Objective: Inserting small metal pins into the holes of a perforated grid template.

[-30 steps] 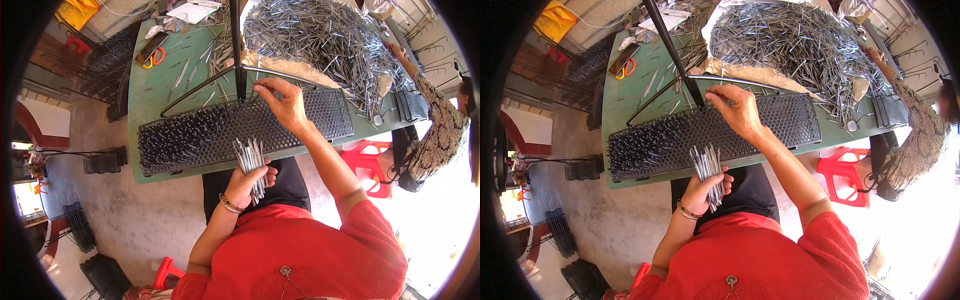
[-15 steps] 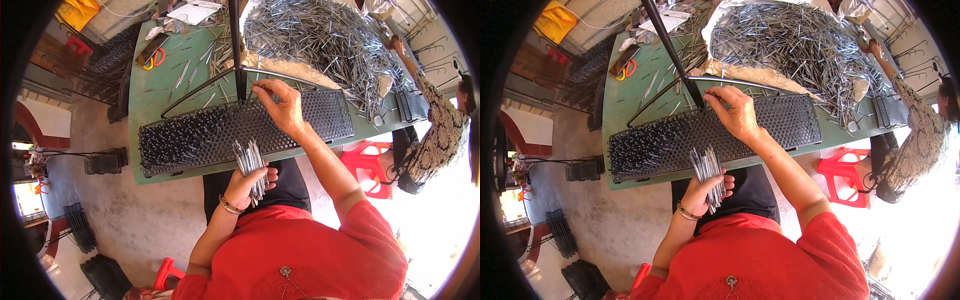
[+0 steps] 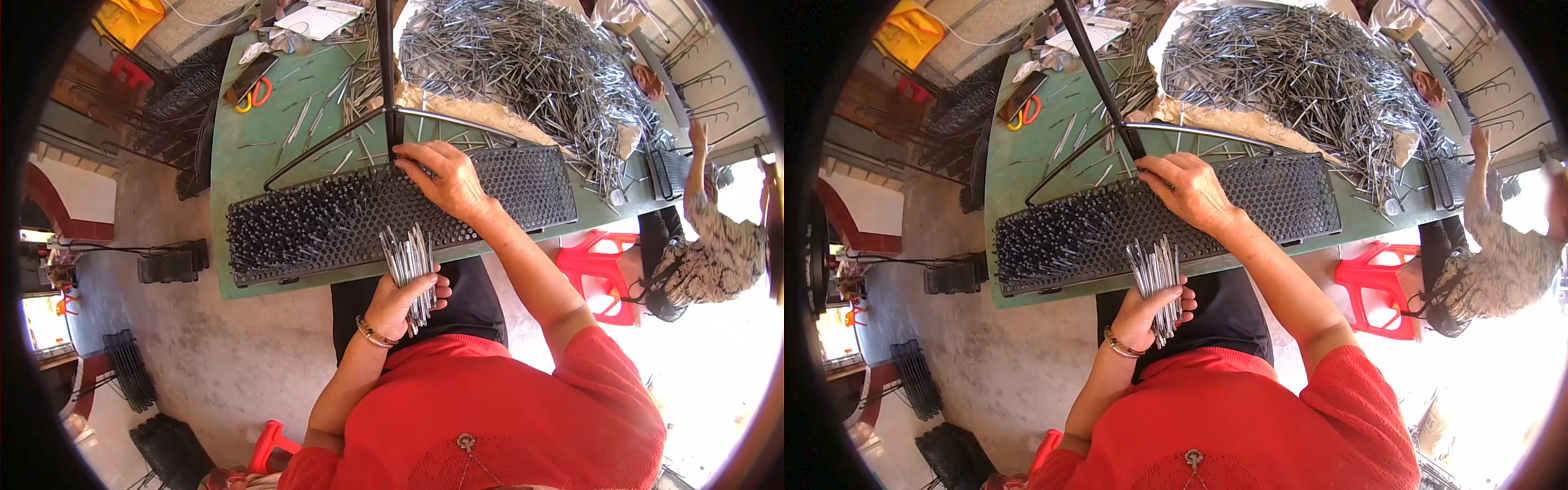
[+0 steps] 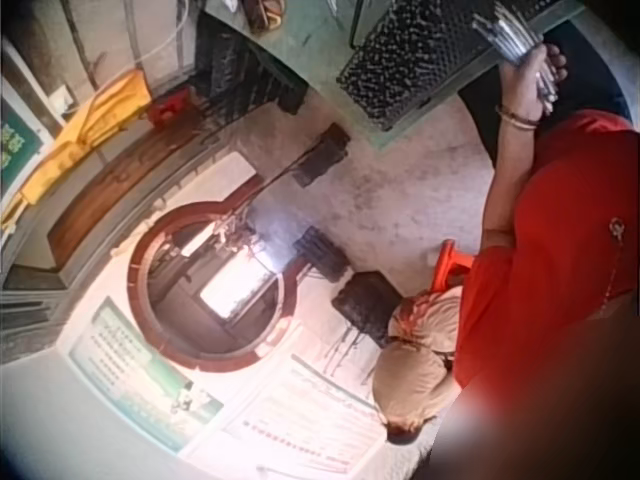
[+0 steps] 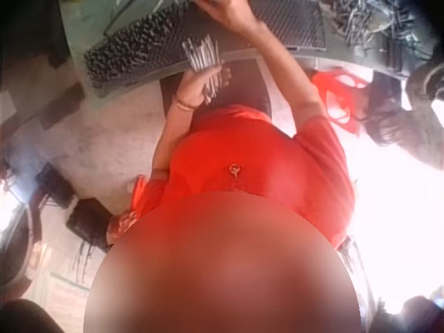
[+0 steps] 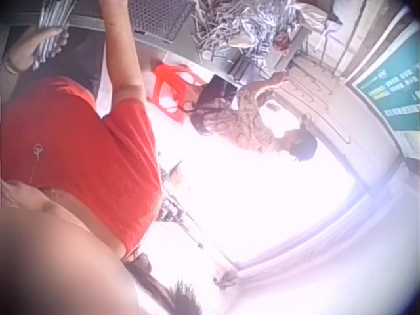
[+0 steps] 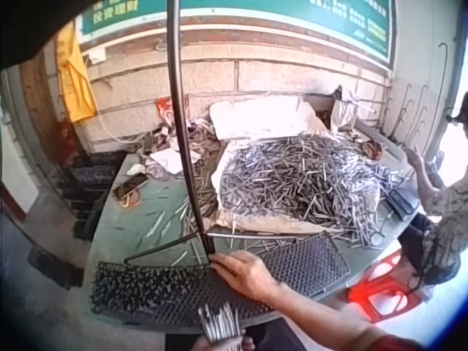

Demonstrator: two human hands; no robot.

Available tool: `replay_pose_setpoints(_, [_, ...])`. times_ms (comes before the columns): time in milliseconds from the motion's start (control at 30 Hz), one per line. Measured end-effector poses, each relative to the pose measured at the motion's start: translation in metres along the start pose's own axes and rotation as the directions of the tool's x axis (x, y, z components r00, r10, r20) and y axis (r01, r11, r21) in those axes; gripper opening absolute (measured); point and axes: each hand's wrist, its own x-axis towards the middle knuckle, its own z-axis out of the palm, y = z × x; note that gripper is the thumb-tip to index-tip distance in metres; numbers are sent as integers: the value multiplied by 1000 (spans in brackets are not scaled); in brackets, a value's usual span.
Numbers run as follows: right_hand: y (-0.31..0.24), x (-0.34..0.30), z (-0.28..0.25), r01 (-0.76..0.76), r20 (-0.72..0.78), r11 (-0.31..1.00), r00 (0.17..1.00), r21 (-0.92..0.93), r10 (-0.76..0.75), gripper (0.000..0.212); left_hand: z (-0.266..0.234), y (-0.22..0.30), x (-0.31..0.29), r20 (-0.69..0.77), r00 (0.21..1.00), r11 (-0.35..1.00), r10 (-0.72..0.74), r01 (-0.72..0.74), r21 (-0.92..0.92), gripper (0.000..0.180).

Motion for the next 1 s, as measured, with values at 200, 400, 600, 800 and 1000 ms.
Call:
replay_pose_setpoints(200, [-3, -3, 2, -121, -19, 993, 992, -11, 121, 18, 1, 0, -1, -2, 1000, 1000, 6, -6, -7, 27])
replay_pose_setpoints(400, [-4, -5, 3, -158, -2, 985, 987, 76, 158, 14, 1, -1, -1, -15, 1000, 1000, 9, -9, -14, 26])
replay_pose_setpoints(600, [-7, -3, -2, -185, 45, 980, 982, 76, 182, 14, 1, -3, 0, -17, 1000, 1000, 13, -14, -19, 26])
replay_pose_setpoints(800, [-11, -5, -3, -263, 47, 958, 965, 110, 259, 14, 0, -3, 0, -9, 1000, 1000, 17, -17, -6, 27])
replay_pose_setpoints(1000, [-4, 6, -8, -133, 74, 991, 989, 28, 130, 16, 0, -3, 2, 10, 1000, 999, 21, -21, -41, 30])
